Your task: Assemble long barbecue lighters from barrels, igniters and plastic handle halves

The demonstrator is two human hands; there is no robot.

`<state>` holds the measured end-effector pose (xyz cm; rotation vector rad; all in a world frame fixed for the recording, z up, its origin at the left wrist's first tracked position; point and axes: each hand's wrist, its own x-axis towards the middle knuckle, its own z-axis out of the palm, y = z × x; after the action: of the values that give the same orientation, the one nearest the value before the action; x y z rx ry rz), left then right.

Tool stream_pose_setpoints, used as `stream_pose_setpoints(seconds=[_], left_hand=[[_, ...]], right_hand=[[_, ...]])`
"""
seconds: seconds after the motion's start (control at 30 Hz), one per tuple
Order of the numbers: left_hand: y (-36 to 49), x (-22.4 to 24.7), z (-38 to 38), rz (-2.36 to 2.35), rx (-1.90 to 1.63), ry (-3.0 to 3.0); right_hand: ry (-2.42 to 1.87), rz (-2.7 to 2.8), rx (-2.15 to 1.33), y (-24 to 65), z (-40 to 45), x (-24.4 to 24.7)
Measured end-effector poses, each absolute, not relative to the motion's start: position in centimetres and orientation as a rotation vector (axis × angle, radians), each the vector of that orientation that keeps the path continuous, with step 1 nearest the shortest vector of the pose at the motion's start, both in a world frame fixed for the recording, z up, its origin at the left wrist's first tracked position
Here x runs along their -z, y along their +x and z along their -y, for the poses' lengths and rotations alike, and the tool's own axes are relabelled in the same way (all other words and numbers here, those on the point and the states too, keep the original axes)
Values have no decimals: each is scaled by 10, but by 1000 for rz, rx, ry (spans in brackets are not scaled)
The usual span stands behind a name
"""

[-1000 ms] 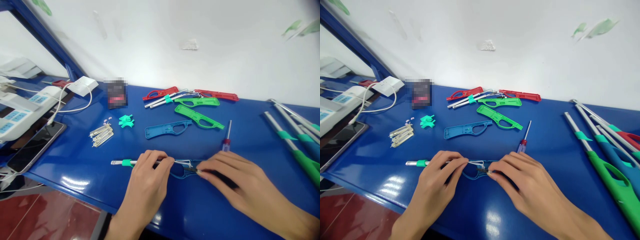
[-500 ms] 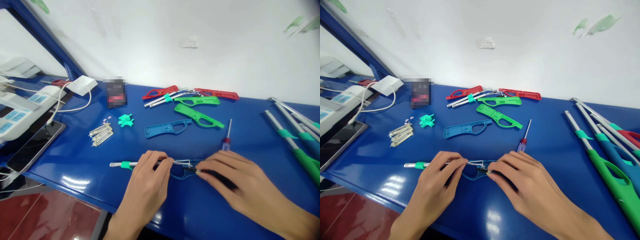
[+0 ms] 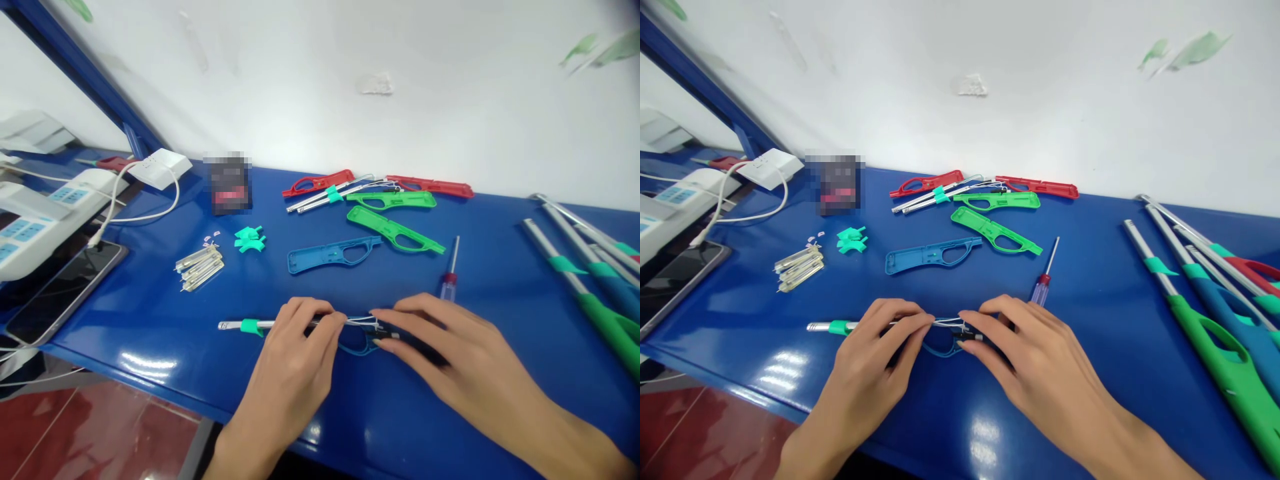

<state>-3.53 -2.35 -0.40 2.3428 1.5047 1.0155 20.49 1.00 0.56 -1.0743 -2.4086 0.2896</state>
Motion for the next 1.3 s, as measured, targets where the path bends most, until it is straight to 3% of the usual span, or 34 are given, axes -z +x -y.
stream_pose_setpoints(seconds=[1.3], left_hand=[[-42,3,38,-1467,-973,2373]], right_hand=[[-1032,2284,-360,201,-6,-10]])
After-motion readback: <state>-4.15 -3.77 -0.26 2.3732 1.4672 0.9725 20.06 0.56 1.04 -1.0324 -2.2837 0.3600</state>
